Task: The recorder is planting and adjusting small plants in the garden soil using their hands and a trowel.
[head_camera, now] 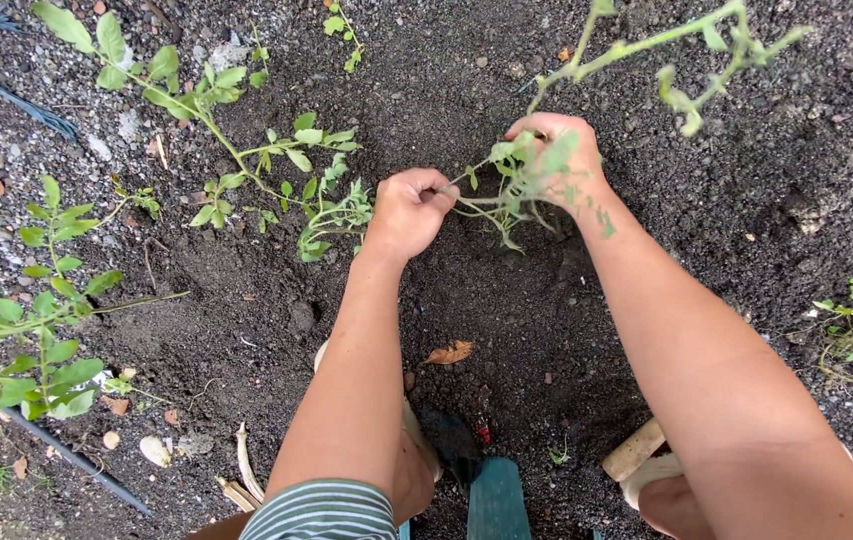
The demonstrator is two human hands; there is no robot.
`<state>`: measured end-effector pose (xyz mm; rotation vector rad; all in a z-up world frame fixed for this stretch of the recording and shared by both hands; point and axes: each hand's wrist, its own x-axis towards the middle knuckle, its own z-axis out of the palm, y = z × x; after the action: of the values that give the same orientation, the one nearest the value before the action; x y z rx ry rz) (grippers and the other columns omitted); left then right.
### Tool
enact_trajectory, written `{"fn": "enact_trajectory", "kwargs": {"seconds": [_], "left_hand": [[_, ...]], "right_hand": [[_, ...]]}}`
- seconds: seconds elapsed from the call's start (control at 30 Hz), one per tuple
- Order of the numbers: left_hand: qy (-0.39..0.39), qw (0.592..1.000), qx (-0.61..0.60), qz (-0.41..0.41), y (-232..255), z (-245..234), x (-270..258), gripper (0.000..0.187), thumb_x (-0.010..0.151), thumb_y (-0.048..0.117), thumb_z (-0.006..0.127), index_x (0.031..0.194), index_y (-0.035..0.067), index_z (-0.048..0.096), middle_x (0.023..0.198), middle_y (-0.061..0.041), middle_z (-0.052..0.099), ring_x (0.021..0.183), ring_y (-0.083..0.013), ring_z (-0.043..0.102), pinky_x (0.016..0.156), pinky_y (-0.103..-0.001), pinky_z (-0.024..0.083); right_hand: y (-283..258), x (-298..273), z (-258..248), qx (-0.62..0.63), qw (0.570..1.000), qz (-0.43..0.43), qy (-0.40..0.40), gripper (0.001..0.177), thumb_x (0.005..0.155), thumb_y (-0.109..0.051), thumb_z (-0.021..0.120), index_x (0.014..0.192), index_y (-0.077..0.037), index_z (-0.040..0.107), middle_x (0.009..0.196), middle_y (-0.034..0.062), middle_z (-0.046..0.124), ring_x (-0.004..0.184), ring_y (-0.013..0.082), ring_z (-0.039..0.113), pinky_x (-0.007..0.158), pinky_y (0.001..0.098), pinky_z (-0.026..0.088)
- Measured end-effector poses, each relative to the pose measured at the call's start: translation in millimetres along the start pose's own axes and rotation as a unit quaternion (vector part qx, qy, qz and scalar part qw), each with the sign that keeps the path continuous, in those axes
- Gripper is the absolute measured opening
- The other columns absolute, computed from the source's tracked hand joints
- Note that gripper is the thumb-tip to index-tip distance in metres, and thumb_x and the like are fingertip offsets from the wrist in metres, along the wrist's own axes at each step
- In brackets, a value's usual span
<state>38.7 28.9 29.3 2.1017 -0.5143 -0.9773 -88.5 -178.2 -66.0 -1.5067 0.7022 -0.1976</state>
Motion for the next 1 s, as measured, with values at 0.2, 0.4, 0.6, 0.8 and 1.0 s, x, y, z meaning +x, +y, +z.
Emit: {"fn": "enact_trajectory", "kwargs": {"seconds": [0.2, 0.4, 0.6, 0.8, 1.0], "left_hand": [[0.010, 0.998, -0.013, 0.057, -10.7, 6.6, 4.0, 0.012, 0.088, 0.016, 0.077, 0.086, 0.005, 0.076, 0.080, -0.004, 0.070, 0.067, -0.0100, 0.060, 0.062, -0.030, 0.052], [-0.013, 0.999, 0.040, 0.034, 7.5, 6.1, 1.1, 0.012, 0.090, 0.016, 0.076, 0.096, 0.006, 0.077, 0.086, -0.008, 0.075, 0.073, -0.0150, 0.068, 0.070, -0.033, 0.056], [-0.025, 0.999, 0.000, 0.047, 33.0, 2.3, -5.8, 0.056, 0.082, 0.004, 0.072, 0.134, 0.012, 0.054, 0.104, -0.010, 0.074, 0.086, -0.0175, 0.074, 0.079, -0.036, 0.060], [0.004, 0.999, 0.027, 0.035, 39.0, 6.2, -6.7, 0.032, 0.088, 0.011, 0.073, 0.119, 0.016, 0.070, 0.109, -0.006, 0.069, 0.079, -0.0237, 0.075, 0.078, -0.035, 0.063], [0.071, 0.973, 0.095, 0.201, 6.2, 17.1, 5.0, 0.013, 0.086, 0.005, 0.072, 0.098, 0.008, 0.077, 0.094, -0.013, 0.071, 0.083, -0.0325, 0.070, 0.076, -0.041, 0.057]], "right_hand": [[-9.8, 28.9, 1.9, -0.044, 0.989, -0.052, -0.133, 0.010, 0.093, 0.004, 0.069, 0.096, -0.004, 0.075, 0.093, 0.0034, 0.073, 0.079, 0.0087, 0.067, 0.069, 0.0237, 0.056], [-47.8, -1.9, 34.2, -0.407, 0.892, -0.102, -0.167, 0.016, 0.087, 0.001, 0.068, 0.099, -0.006, 0.078, 0.094, 0.0127, 0.075, 0.087, 0.0285, 0.070, 0.077, 0.0383, 0.055], [5.8, -14.2, 52.9, -0.382, 0.902, -0.132, -0.153, 0.031, 0.084, 0.003, 0.061, 0.111, -0.006, 0.074, 0.108, 0.0158, 0.073, 0.100, 0.0346, 0.070, 0.089, 0.0421, 0.056], [6.0, -19.3, 61.4, -0.411, 0.896, -0.120, -0.119, 0.014, 0.087, -0.005, 0.066, 0.100, -0.005, 0.071, 0.098, 0.0170, 0.070, 0.096, 0.0364, 0.068, 0.084, 0.0465, 0.057], [20.8, -25.7, 57.9, -0.485, 0.825, -0.282, -0.066, 0.021, 0.071, 0.001, 0.064, 0.090, -0.007, 0.068, 0.093, 0.0143, 0.069, 0.092, 0.0380, 0.069, 0.079, 0.0475, 0.058]]}}
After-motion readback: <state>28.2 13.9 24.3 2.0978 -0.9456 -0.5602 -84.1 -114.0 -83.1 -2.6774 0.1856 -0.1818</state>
